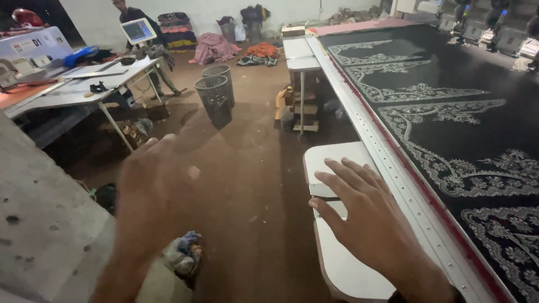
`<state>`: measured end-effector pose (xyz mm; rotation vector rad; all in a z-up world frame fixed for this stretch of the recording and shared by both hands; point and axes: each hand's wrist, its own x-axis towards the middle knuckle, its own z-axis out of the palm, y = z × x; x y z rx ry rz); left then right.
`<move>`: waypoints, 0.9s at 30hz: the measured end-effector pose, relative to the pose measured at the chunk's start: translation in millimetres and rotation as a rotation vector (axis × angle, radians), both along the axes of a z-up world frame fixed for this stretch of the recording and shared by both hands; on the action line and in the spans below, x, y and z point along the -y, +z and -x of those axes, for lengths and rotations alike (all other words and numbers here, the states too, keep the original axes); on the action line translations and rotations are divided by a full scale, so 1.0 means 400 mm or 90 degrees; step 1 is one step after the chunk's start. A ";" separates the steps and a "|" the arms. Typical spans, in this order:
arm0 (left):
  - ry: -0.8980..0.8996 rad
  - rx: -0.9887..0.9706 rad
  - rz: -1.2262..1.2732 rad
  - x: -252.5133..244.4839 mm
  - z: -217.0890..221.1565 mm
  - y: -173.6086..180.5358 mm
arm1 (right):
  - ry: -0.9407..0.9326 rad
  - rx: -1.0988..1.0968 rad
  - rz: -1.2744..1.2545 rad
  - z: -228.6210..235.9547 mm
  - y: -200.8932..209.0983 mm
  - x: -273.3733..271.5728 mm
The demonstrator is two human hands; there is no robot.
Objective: The person operates a large industrial embroidery machine, then uses a small pair of scissors to trim loose threads from the intricate white floral patterns on a black fabric.
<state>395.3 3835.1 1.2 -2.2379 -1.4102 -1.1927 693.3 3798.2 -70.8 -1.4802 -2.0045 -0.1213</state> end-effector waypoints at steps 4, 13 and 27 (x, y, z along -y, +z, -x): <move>0.088 -0.039 -0.233 -0.029 0.067 -0.092 | -0.006 -0.003 0.008 -0.026 -0.017 0.004; 0.002 0.035 -0.234 -0.053 -0.013 -0.042 | -0.047 -0.002 -0.044 -0.079 -0.003 0.006; -0.441 -0.136 -0.010 -0.394 -0.111 -0.151 | -0.272 0.080 -0.037 -0.096 -0.009 -0.129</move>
